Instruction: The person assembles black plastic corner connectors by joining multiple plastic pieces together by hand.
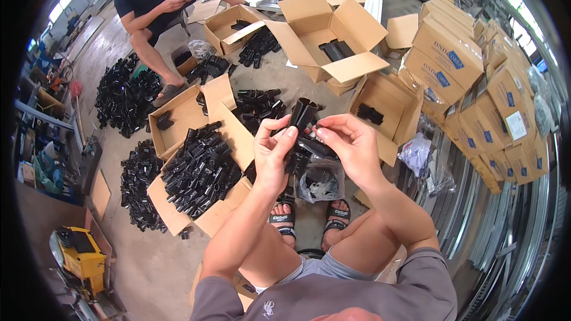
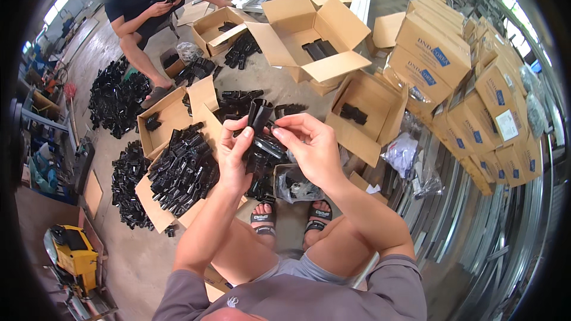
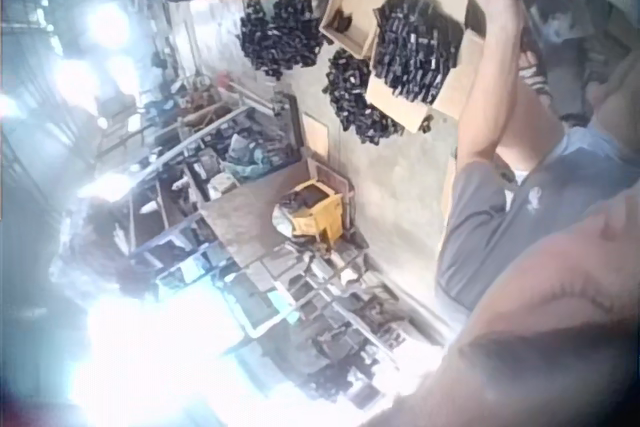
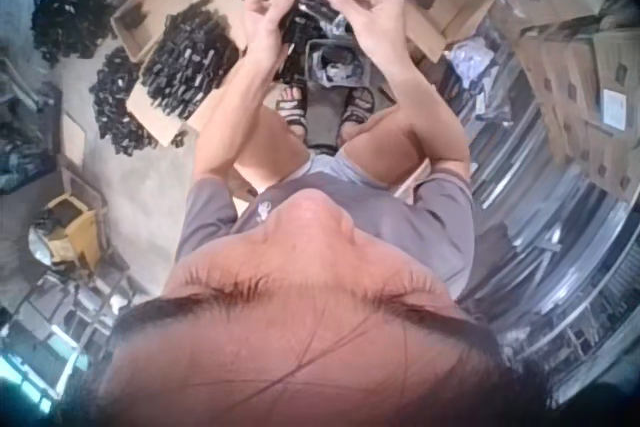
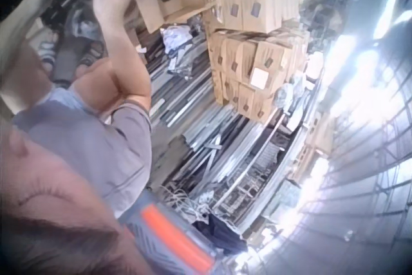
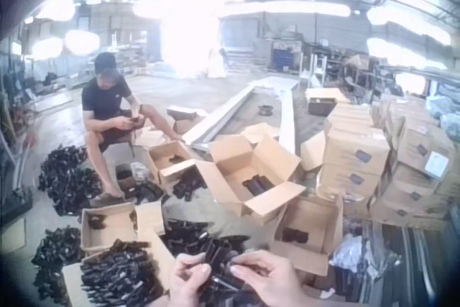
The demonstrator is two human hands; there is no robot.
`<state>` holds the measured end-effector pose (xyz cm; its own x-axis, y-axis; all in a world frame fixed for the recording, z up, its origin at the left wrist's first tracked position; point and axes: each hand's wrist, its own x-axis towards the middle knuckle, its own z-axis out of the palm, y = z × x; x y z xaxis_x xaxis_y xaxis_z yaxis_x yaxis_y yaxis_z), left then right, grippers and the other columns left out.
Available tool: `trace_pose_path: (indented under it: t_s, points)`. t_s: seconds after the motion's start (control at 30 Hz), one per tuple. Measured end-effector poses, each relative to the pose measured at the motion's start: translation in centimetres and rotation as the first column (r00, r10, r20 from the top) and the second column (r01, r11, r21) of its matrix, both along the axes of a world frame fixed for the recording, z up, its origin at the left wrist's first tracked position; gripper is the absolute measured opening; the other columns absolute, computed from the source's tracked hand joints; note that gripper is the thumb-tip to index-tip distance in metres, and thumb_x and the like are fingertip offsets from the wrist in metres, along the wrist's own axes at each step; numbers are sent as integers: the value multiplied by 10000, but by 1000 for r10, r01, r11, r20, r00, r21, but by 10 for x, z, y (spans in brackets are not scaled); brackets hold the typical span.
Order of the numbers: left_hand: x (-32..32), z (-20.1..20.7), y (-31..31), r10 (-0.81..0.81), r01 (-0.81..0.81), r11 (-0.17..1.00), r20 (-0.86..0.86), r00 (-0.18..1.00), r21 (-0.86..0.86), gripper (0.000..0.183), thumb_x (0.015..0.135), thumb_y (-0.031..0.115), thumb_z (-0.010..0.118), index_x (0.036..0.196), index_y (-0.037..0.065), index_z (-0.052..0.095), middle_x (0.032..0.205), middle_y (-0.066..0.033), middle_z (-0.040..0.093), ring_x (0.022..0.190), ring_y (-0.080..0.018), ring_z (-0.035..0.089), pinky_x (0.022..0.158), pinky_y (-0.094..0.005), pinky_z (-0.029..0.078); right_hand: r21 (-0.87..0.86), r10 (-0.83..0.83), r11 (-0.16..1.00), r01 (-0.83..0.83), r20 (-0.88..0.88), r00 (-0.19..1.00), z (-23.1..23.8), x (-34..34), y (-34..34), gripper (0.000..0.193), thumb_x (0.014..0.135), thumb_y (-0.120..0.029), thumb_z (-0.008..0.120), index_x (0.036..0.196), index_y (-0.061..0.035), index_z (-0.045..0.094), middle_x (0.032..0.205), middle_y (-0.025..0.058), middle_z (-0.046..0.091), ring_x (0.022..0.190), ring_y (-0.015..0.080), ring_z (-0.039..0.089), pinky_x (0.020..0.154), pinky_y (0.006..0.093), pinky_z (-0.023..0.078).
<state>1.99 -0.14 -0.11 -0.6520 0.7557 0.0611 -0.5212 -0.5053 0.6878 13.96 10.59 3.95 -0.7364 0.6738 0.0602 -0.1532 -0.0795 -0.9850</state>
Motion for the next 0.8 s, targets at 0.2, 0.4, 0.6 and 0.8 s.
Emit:
trace_pose_path:
  t_s: [0.2,0.4,0.6,0.8]
  points:
    - [16,-7,3,74,-77,997,-167,983,-7,233,914,3,643,1124,40,548,1117,-169,683,959,-161,669,822,-274,539,-112,-51,993,46,-48,998,-16,3,-2,151,872,-37,719,1001,40,706,958,54,694,876,93,644,783,229,525]
    - [28,-8,7,114,-116,993,-205,972,4,238,902,-13,653,1112,30,550,1131,-167,676,990,-172,666,850,-271,529,-192,-83,979,71,-55,995,-12,15,-5,152,875,-34,714,1005,46,702,958,56,688,886,96,645,805,231,525]
    - [33,-10,9,98,-117,991,-242,965,-64,243,897,-9,662,1110,27,553,1112,-170,682,972,-158,664,829,-256,523,-204,-100,976,79,-92,991,-15,21,-4,141,887,-27,702,1009,43,698,928,36,673,855,78,630,764,209,509]
    - [36,-10,12,88,-107,991,-215,973,-79,246,895,-2,672,1112,27,557,1069,-168,699,926,-141,667,802,-239,515,-145,-128,982,121,-40,991,-25,22,-3,156,891,-68,711,1007,36,698,922,41,674,848,77,626,745,222,503]
